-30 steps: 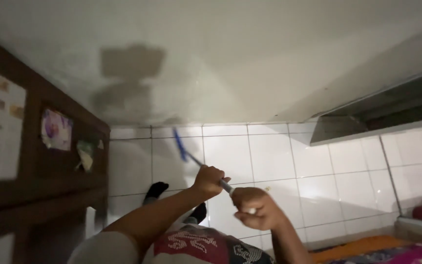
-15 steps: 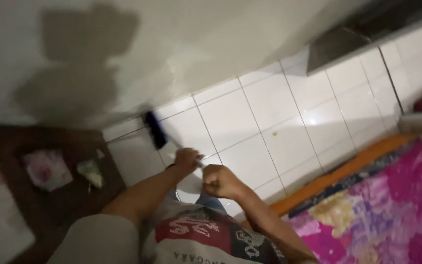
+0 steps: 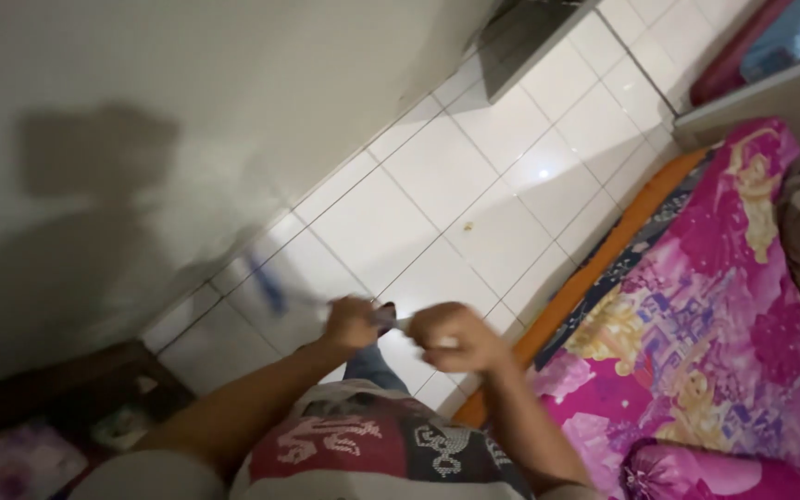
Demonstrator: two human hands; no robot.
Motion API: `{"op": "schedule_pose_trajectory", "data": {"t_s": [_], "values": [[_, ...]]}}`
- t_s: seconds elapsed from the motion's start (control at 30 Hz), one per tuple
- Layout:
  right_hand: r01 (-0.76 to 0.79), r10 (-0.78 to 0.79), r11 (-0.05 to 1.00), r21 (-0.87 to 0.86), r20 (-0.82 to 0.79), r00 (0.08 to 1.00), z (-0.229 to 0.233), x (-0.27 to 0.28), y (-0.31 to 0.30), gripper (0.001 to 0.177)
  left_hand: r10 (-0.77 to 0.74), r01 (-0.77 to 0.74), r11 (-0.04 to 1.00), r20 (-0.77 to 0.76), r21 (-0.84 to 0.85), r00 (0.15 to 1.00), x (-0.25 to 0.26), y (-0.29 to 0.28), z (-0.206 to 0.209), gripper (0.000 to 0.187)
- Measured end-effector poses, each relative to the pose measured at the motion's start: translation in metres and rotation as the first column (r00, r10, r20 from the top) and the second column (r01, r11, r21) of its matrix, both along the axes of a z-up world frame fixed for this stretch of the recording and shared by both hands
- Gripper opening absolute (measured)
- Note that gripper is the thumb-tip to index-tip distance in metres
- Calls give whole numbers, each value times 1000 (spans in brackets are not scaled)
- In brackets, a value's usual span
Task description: Sweep the tiled floor across multiple rooms using a broom.
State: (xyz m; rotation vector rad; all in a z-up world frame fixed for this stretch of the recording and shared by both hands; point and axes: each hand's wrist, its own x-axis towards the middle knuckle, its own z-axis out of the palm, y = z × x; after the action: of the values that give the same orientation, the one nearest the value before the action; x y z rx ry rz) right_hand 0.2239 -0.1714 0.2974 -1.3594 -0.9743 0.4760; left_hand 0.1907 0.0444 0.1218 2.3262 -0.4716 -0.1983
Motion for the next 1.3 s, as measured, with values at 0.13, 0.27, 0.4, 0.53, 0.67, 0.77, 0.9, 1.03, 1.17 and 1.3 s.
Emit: {"op": "schedule_pose_trajectory", "data": {"t_s": [0.13,0.27,0.4,0.53,0.67,0.77,0.9,1.03,1.17,1.3], "values": [[79,-137,951,-298,-181,974,-94,6,29,21,137,-104,973,-156,206,978,-9,32,-126,16],[71,-174,909,-411,-218,960,-88,39,-1,27,146,-15,940,-363,340,920,55,-18,-128,22],[251,-282,891,-377,-29,959,-52,66,-61,29,-52,87,970,-157,226,986,145,-106,-102,40],[395,-385,817,-421,113,916,-47,84,-94,26,-177,187,970,-78,153,981,204,-171,-110,38],[411,-333,827,-383,254,908,-40,76,-138,31,-241,242,970,61,-15,969,205,-211,-67,37],[369,-328,906,-209,206,922,9,78,-176,36,-288,287,958,77,19,955,190,-222,11,38],[380,-375,924,50,-87,923,4,70,-199,31,-241,326,908,-308,265,920,152,-206,16,41],[429,-489,868,-251,-278,827,-27,72,-178,24,-183,323,910,-446,259,876,150,-216,-60,40],[365,-433,772,-521,-9,901,-16,88,-167,41,-351,369,923,155,-106,923,191,-264,-83,39],[449,-369,726,-520,257,893,-5,136,-156,29,-466,487,847,142,-214,873,271,-299,-48,39]]}}
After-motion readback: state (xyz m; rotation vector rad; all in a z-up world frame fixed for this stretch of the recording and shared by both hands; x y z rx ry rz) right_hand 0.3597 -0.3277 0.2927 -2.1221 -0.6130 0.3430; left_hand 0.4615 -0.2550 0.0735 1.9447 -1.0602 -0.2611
